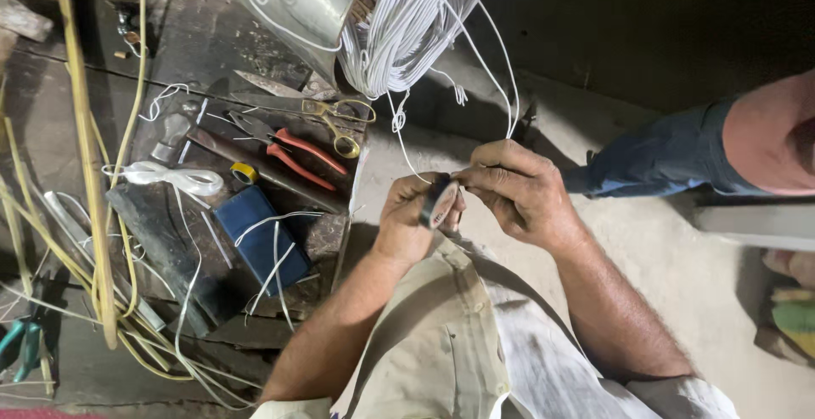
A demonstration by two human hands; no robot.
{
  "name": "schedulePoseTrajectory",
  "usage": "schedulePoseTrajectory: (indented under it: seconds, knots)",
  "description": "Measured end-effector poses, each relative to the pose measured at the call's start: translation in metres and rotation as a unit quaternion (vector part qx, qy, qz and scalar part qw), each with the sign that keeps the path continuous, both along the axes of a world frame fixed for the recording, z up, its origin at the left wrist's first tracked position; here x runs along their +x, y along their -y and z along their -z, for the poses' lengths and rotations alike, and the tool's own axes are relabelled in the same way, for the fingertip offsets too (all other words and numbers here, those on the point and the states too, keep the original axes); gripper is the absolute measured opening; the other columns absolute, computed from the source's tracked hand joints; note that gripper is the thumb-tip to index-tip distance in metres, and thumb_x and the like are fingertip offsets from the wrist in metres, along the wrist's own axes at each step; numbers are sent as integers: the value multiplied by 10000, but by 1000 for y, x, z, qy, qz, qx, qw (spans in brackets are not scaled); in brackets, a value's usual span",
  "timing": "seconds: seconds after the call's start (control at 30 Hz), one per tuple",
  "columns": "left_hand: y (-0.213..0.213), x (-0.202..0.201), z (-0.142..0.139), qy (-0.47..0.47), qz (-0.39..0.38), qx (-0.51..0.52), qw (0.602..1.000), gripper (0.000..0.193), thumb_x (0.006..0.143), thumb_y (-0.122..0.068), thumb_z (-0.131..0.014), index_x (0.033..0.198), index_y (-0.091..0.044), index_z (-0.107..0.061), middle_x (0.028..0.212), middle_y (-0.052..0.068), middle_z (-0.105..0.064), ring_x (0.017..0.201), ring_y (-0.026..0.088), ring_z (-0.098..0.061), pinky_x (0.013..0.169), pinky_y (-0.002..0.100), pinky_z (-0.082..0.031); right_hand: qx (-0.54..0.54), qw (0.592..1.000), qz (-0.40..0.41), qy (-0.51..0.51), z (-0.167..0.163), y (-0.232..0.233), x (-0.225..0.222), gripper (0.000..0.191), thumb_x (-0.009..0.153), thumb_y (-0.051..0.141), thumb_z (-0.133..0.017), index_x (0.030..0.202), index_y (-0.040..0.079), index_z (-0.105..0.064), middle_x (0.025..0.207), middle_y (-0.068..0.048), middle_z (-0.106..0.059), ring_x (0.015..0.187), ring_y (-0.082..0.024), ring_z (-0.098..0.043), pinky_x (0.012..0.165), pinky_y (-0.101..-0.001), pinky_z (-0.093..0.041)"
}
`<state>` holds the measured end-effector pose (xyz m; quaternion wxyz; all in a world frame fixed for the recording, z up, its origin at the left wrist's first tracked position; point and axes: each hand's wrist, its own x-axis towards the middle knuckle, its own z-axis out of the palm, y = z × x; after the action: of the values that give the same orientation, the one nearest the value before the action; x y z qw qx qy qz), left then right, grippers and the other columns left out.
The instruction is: The person wraps electrical tape around a wire connection, then pulls a length of white wire from a metal cylinder, cuts it with scissors, and strips the ends with pliers.
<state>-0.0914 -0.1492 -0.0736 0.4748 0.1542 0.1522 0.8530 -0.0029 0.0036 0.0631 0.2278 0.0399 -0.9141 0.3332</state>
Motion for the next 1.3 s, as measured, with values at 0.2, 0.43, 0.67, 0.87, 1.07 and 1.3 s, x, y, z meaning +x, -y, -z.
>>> schedulePoseTrajectory:
  seconds: [0.2, 0.43, 0.67, 0.87, 1.07, 1.3]
  knots:
    - [-3, -3, -15, -154, -115, -158, 969, 369, 1107, -296, -586, 1322, 3, -594, 1077, 128, -689, 909, 206, -737, 766, 295, -574, 77, 992, 71, -66, 9, 9, -8, 292, 775, 115, -888, 993, 12, -723, 1030, -141, -667, 834, -278, -703, 706, -368, -572]
    - [-3, -36, -65, -345, -181, -75, 918, 612, 962, -148, -509, 1549, -50, -364, 1581, 85, -372, 1448, 209, -439, 1145, 328, -436, 152, 972, 153, -93, 9, 26, -19, 163, 846, 29, -829, 868, 4, -670, 895, -120, -640, 653, -247, -645, 564, -375, -508]
    - [6, -52, -55, -535, -134, -154, 820, 418, 889, 74, -581, 1288, -26, -654, 1205, 96, -692, 1061, 228, -713, 910, 330, -592, 38, 989, 144, -21, -8, 24, -10, 162, 876, 11, -798, 975, -15, -672, 973, -116, -663, 782, -260, -689, 648, -355, -554]
    - [9, -48, -32, -395, -62, -57, 915, 199, 962, -22, -643, 1140, -22, -732, 1000, 78, -716, 820, 173, -670, 694, 300, -537, 14, 998, 52, -23, -1, 12, -9, 227, 814, -31, -789, 1032, 8, -740, 1035, -127, -668, 902, -266, -702, 745, -356, -579]
    - [3, -17, 6, -59, 65, -176, 981, 261, 1043, -277, -684, 937, -43, -735, 726, 31, -686, 552, 81, -544, 473, 232, -376, 49, 996, 49, -52, 6, 11, -10, 284, 760, 51, -834, 999, -17, -695, 1066, -153, -654, 923, -304, -694, 748, -382, -574]
    - [2, -34, -14, -210, -31, -120, 970, 375, 1154, -208, -484, 1467, -10, -537, 1382, 108, -578, 1194, 143, -572, 1069, 296, -480, 165, 973, 149, -65, 3, 29, -19, 242, 785, 160, -855, 926, 34, -703, 948, -107, -633, 793, -278, -675, 646, -395, -548]
